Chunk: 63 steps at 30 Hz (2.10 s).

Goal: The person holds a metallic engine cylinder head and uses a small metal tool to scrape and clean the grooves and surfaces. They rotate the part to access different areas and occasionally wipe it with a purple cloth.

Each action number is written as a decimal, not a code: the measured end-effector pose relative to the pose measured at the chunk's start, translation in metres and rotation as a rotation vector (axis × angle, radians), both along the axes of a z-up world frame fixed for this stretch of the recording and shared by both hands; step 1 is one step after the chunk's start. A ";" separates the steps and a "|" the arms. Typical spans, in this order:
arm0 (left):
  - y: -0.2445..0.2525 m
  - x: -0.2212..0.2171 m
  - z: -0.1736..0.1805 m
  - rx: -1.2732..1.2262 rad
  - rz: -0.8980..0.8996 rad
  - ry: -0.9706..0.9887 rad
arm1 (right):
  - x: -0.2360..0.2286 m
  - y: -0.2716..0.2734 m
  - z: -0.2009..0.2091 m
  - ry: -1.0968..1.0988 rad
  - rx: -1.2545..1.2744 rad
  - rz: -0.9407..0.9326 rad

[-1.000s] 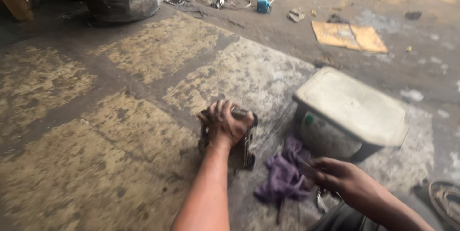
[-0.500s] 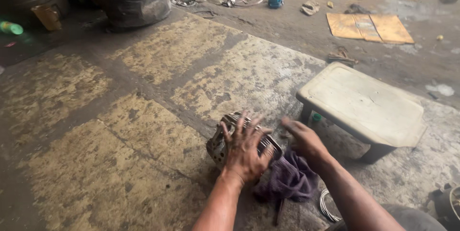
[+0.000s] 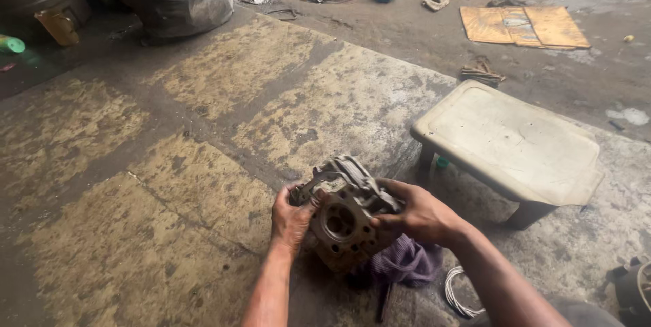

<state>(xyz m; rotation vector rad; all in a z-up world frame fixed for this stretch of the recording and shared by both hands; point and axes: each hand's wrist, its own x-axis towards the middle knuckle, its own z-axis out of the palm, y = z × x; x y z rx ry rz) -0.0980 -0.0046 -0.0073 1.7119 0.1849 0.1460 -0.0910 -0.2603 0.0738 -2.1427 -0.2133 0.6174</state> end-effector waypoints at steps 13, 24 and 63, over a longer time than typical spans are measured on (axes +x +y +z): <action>0.023 -0.017 0.049 0.551 0.015 -0.255 | 0.006 0.016 -0.073 -0.176 0.153 0.077; 0.045 0.006 -0.005 0.319 0.013 0.125 | -0.001 0.023 -0.081 0.063 0.003 0.032; -0.006 0.001 0.032 0.746 -0.269 -0.051 | 0.014 0.054 -0.066 -0.579 -0.033 -0.393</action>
